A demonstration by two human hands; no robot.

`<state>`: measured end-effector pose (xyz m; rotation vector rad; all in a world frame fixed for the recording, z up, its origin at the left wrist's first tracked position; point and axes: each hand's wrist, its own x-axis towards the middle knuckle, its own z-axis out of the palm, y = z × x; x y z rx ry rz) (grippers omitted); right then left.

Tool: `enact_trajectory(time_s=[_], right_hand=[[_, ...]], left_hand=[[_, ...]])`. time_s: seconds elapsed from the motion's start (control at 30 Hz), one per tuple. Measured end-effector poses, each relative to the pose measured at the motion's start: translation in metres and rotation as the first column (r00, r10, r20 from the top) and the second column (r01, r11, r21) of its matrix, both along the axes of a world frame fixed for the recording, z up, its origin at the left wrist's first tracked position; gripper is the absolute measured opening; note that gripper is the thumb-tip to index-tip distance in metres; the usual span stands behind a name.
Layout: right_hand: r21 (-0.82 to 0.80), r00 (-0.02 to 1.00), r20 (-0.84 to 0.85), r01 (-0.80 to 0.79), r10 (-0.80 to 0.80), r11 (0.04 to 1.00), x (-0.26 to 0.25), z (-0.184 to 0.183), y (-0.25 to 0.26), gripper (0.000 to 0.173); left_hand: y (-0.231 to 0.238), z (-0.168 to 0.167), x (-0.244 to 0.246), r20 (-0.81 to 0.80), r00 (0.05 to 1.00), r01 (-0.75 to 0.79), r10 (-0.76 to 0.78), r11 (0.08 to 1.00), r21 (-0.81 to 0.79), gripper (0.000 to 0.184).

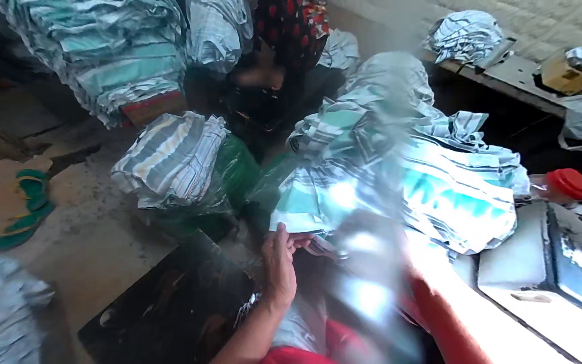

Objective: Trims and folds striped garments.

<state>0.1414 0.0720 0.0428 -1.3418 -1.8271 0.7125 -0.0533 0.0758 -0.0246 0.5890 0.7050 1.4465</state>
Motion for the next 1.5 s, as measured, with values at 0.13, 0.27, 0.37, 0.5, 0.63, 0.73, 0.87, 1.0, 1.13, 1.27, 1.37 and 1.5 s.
enact_trajectory(time_s=[0.13, 0.27, 0.37, 0.5, 0.63, 0.73, 0.87, 1.0, 1.13, 1.27, 1.37, 1.5], right_hand=[[-0.057, 0.999, 0.032, 0.018, -0.016, 0.998, -0.010, 0.011, 0.002, 0.028], [-0.055, 0.970, 0.197, 0.158, -0.144, 0.986, -0.028, 0.007, 0.013, 0.042], [0.012, 0.904, 0.350, 0.258, -0.246, 0.966, -0.027, -0.008, 0.021, 0.027], [0.009, 0.887, 0.302, 0.363, -0.348, 0.932, -0.021, 0.004, 0.017, 0.037], [0.067, 0.903, 0.348, 0.244, -0.252, 0.968, -0.013, 0.004, 0.007, 0.054], [0.023, 0.923, 0.372, 0.098, -0.099, 0.995, -0.012, 0.011, 0.000, 0.049], [0.000, 0.909, 0.416, 0.005, -0.005, 1.000, -0.012, 0.014, -0.003, 0.045], [-0.052, 0.899, 0.436, 0.080, -0.049, 0.995, -0.014, 0.014, -0.005, 0.048], [-0.031, 0.898, 0.432, 0.108, -0.085, 0.994, -0.012, 0.008, -0.003, 0.051], [-0.052, 0.904, 0.421, 0.107, -0.075, 0.993, -0.012, 0.009, 0.000, 0.054], [-0.043, 0.916, 0.398, 0.079, -0.055, 0.996, -0.011, 0.006, 0.005, 0.054], [-0.066, 0.922, 0.387, 0.045, -0.016, 0.997, -0.013, 0.009, 0.011, 0.053]], left_hand=[[0.006, 0.009, 0.003, 0.014, 0.998, 0.057, -0.056, 0.997, -0.059, 0.014], [0.011, 0.009, 0.004, -0.042, 0.999, 0.008, -0.011, 0.998, -0.061, 0.008], [0.009, 0.012, 0.003, -0.011, 1.000, -0.007, 0.005, 0.993, -0.114, 0.009], [0.007, 0.019, -0.002, 0.061, 0.998, 0.042, -0.030, 0.976, -0.211, 0.012], [0.007, 0.022, -0.004, 0.074, 0.994, 0.088, -0.074, 0.975, -0.205, 0.017], [0.007, 0.021, -0.002, 0.038, 0.995, 0.098, -0.093, 0.977, -0.188, 0.024], [0.008, 0.020, -0.001, 0.028, 0.996, 0.091, -0.087, 0.974, -0.209, 0.024], [0.007, 0.022, -0.002, 0.031, 0.996, 0.083, -0.078, 0.974, -0.210, 0.026], [0.007, 0.022, -0.003, 0.035, 0.996, 0.084, -0.078, 0.977, -0.194, 0.024], [0.007, 0.023, -0.004, 0.032, 0.997, 0.076, -0.071, 0.979, -0.187, 0.024], [0.007, 0.024, -0.004, 0.026, 0.998, 0.063, -0.060, 0.982, -0.180, 0.024], [0.008, 0.023, -0.006, 0.010, 0.999, 0.051, -0.050, 0.986, -0.157, 0.023]])
